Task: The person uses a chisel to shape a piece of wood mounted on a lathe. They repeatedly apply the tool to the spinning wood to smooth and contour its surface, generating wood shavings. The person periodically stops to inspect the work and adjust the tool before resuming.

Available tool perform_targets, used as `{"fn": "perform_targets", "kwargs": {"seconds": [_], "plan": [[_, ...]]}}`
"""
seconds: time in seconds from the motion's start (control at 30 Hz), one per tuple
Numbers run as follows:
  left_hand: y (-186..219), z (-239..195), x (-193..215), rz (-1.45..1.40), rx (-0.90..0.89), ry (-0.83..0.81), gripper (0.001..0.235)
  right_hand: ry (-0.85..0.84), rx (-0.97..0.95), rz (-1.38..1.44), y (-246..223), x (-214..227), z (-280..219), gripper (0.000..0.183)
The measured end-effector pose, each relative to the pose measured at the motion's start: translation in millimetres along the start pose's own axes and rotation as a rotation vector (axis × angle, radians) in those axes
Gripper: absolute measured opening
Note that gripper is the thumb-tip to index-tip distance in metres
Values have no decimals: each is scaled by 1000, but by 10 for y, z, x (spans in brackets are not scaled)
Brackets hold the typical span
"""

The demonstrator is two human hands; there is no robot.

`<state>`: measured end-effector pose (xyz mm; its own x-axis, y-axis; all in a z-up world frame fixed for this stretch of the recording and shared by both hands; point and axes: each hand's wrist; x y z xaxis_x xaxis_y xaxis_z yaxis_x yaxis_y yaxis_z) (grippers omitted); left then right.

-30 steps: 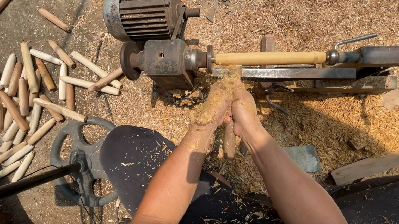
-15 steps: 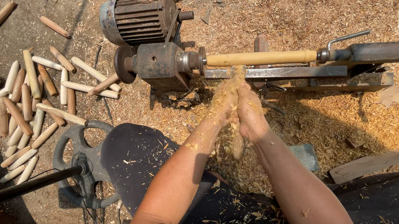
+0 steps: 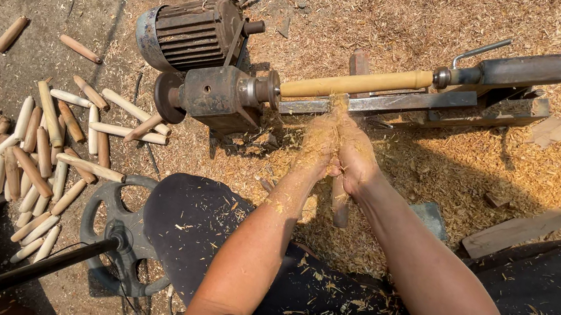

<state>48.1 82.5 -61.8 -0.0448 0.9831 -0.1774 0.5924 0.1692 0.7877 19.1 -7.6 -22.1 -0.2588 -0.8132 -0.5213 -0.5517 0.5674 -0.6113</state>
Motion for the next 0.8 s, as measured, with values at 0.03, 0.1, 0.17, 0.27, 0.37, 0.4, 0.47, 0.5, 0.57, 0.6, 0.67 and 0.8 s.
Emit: {"fn": "perform_targets", "kwargs": {"seconds": [0.03, 0.1, 0.17, 0.27, 0.37, 0.4, 0.47, 0.5, 0.57, 0.6, 0.67, 0.8], "plan": [[-12, -3, -20, 2, 0, -2, 40, 20, -5, -22, -27, 7, -14, 32], [-27, 1, -56, 4, 2, -1, 41, 8, 0, -60, -79, 26, -32, 34], [-36, 19, -91, 7, 0, -1, 42, -57, 22, -90, -133, 45, -35, 37], [-61, 39, -128, 20, -6, 2, 42, 210, -187, -133, -177, 74, -32, 37], [-74, 61, -152, 30, -13, 15, 43, 94, -144, 44, -173, 108, -18, 31], [-75, 66, -163, 36, -21, 19, 44, 64, -100, 33, -162, 126, -15, 31], [-66, 74, -193, 41, -40, 23, 44, 5, -10, 9, -144, 171, 0, 32], [-57, 78, -212, 43, -60, 21, 45, 11, -23, -12, -136, 194, 9, 30], [-45, 72, -233, -2, -49, -3, 46, 23, -48, -57, -119, 228, 28, 29], [-44, 71, -248, -28, -11, -8, 47, 43, -54, -51, -117, 243, 37, 30], [-58, 76, -289, -35, 16, -2, 49, 86, -63, -40, -130, 280, 43, 34], [-117, 99, -361, 32, -110, -7, 46, 46, -27, -46, -192, 332, 7, 31]]}}
Point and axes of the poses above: each hand's wrist, its own z-axis towards the middle knuckle, its own x-axis out of the back of the hand, y = z × x, and after that the axes turned 4 degrees about -z, right-handed
